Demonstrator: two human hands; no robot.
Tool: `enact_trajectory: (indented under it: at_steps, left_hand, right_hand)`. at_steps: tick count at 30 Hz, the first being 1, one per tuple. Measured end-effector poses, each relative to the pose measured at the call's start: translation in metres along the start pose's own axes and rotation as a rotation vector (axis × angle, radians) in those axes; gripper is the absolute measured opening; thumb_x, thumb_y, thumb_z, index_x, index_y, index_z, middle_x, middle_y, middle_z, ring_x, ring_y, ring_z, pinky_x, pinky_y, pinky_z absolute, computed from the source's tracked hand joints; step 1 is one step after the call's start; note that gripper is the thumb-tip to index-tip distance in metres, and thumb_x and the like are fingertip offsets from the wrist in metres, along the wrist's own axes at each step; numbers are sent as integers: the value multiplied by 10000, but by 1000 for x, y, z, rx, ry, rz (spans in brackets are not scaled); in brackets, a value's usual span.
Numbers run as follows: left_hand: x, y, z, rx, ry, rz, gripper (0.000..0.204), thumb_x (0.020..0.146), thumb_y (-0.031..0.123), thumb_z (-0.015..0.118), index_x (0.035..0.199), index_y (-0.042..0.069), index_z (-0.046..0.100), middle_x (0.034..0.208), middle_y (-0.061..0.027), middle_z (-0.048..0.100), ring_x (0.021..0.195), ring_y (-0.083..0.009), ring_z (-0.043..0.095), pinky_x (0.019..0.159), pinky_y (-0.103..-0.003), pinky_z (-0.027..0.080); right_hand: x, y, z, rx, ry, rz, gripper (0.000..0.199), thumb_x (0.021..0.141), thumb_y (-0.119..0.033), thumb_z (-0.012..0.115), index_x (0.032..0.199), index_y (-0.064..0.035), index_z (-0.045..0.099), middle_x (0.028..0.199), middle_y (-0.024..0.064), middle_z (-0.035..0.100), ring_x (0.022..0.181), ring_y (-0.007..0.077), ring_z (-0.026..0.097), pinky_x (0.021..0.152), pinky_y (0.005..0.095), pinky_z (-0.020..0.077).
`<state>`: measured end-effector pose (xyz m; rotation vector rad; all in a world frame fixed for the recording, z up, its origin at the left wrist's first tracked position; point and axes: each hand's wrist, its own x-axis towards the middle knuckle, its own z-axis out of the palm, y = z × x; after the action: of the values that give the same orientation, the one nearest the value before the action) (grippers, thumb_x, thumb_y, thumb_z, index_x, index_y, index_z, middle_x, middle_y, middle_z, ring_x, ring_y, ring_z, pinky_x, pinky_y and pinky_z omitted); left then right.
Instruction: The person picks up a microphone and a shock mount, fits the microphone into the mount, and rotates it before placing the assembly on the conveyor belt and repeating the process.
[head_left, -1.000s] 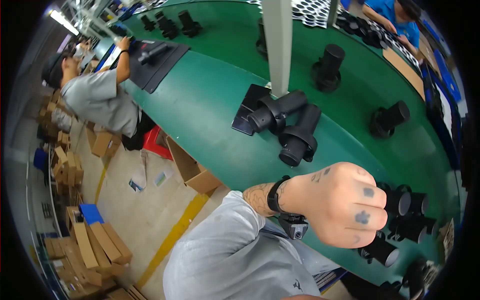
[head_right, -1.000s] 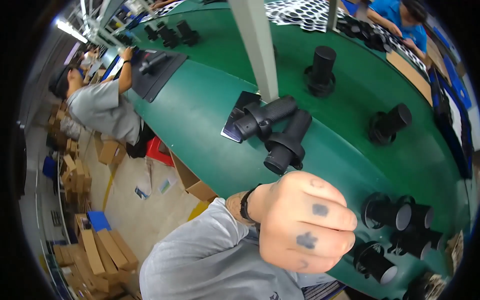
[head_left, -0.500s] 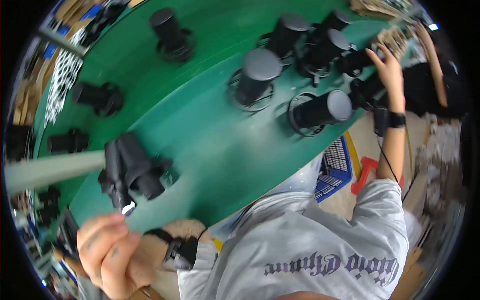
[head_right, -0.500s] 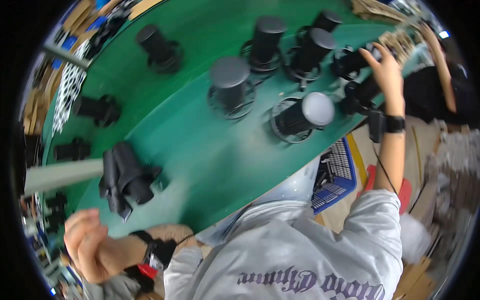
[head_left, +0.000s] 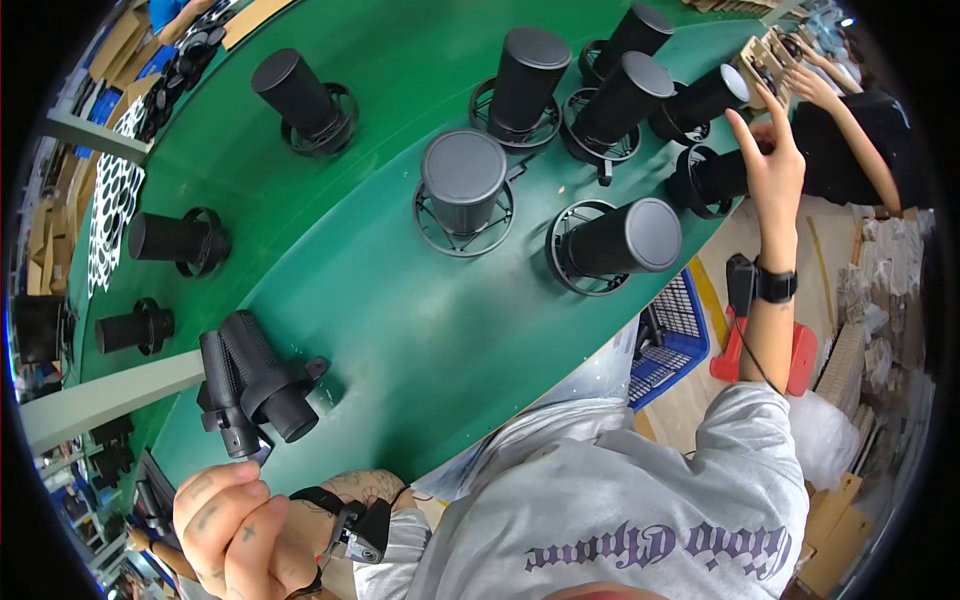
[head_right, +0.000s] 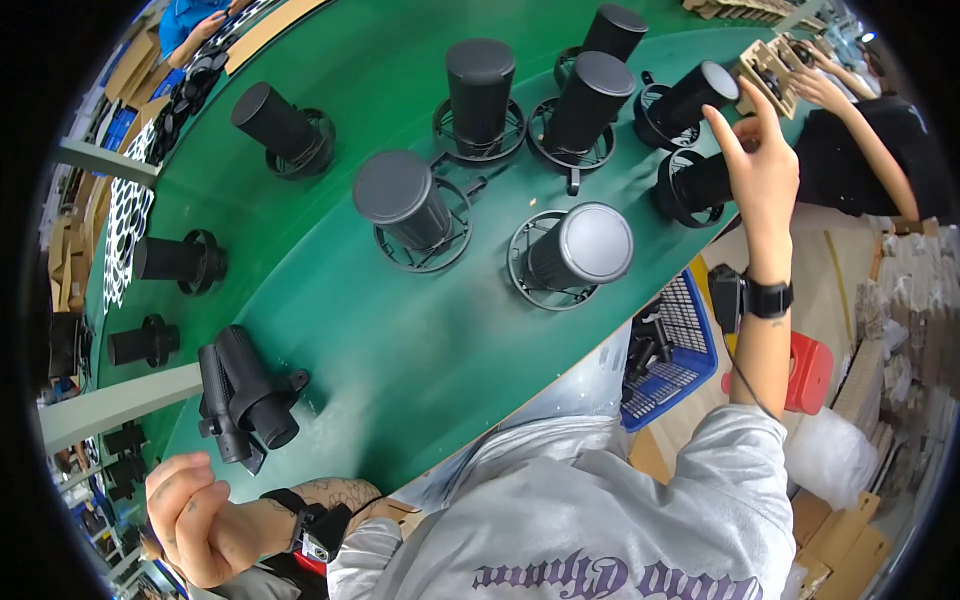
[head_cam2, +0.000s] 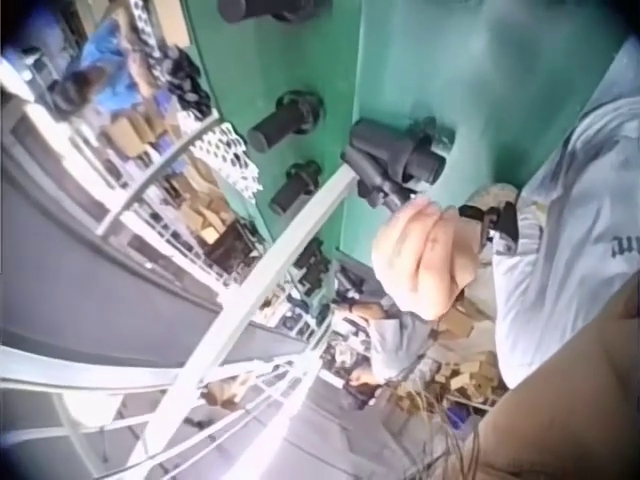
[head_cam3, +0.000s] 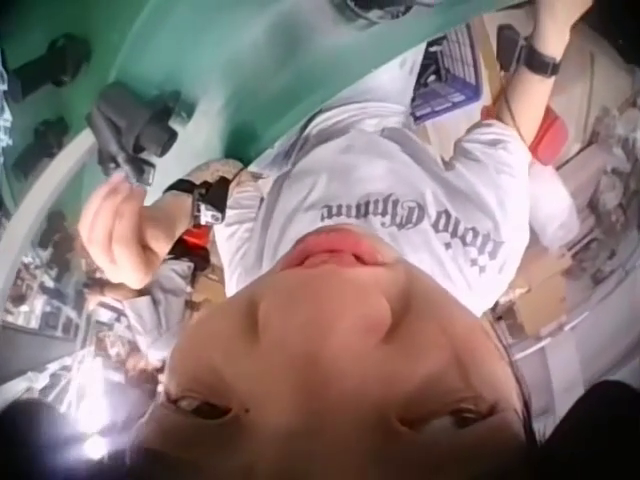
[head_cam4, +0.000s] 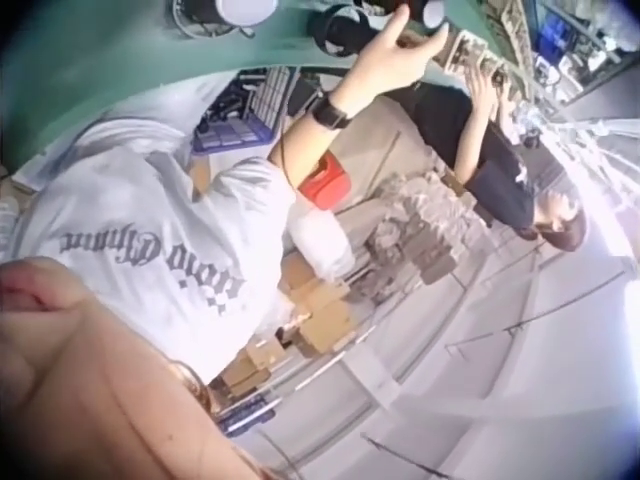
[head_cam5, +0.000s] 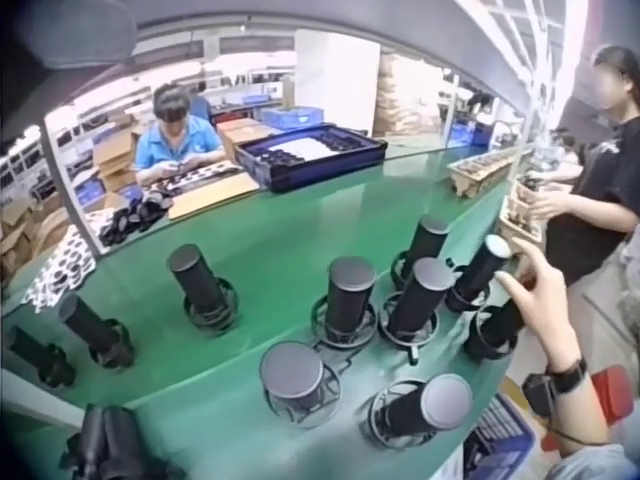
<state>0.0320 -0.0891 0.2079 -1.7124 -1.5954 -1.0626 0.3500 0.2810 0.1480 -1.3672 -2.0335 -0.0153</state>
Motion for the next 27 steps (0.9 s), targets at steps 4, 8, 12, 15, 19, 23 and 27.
enact_trajectory:
  at_steps: [4,8,12,15,19,23,27]
  left_hand:
    - [5,-1,6,-36,-59,23,275,548,192,571,631,-71,559,624,-186,548,526,-293,561,449,-358,453]
    - [12,-11,-6,-115,-199,102,141,697,128,623,752,1,598,690,-118,592,582,-250,620,427,-308,493]
    - [6,-15,-2,-129,-98,56,150,635,107,642,731,-7,624,697,-112,599,586,-246,623,435,-297,504]
    - [-4,-16,-17,-96,8,23,136,630,98,656,711,-1,609,712,-108,604,590,-243,626,440,-288,501]
    - [-16,-24,-23,-89,273,11,87,694,78,649,693,32,576,707,-91,588,576,-222,619,430,-272,478]
    - [-32,-26,-51,-69,480,-78,89,727,71,645,690,52,566,692,-71,569,566,-197,611,436,-262,470]
    - [-45,-23,-76,-83,524,-83,70,705,63,652,683,39,590,731,-88,603,613,-220,639,464,-267,494]
  right_hand:
    - [-7,-9,3,123,-123,-89,430,876,-132,662,1290,-95,554,763,21,579,700,79,516,683,225,444]
    - [-11,-9,-5,165,-243,-208,386,917,-108,590,1300,-98,548,898,40,598,821,94,536,780,243,435]
    - [-10,-1,-19,43,-251,-224,344,935,-110,560,1274,-51,557,1036,71,636,955,149,568,868,275,428]
    - [0,-25,-30,-59,-145,-505,320,931,-104,560,1241,-27,567,1124,105,631,1071,193,566,933,316,417]
    - [19,-107,-82,87,-276,-619,323,929,-79,502,1215,65,542,1217,152,584,1169,237,527,1019,333,364]
    - [8,-257,-96,679,-633,-709,378,888,-181,464,1178,34,577,1097,130,627,1008,189,581,915,316,413]
    - [48,-363,-4,368,-929,-813,427,912,-259,528,1255,-4,523,1139,130,595,1054,251,577,886,344,451]
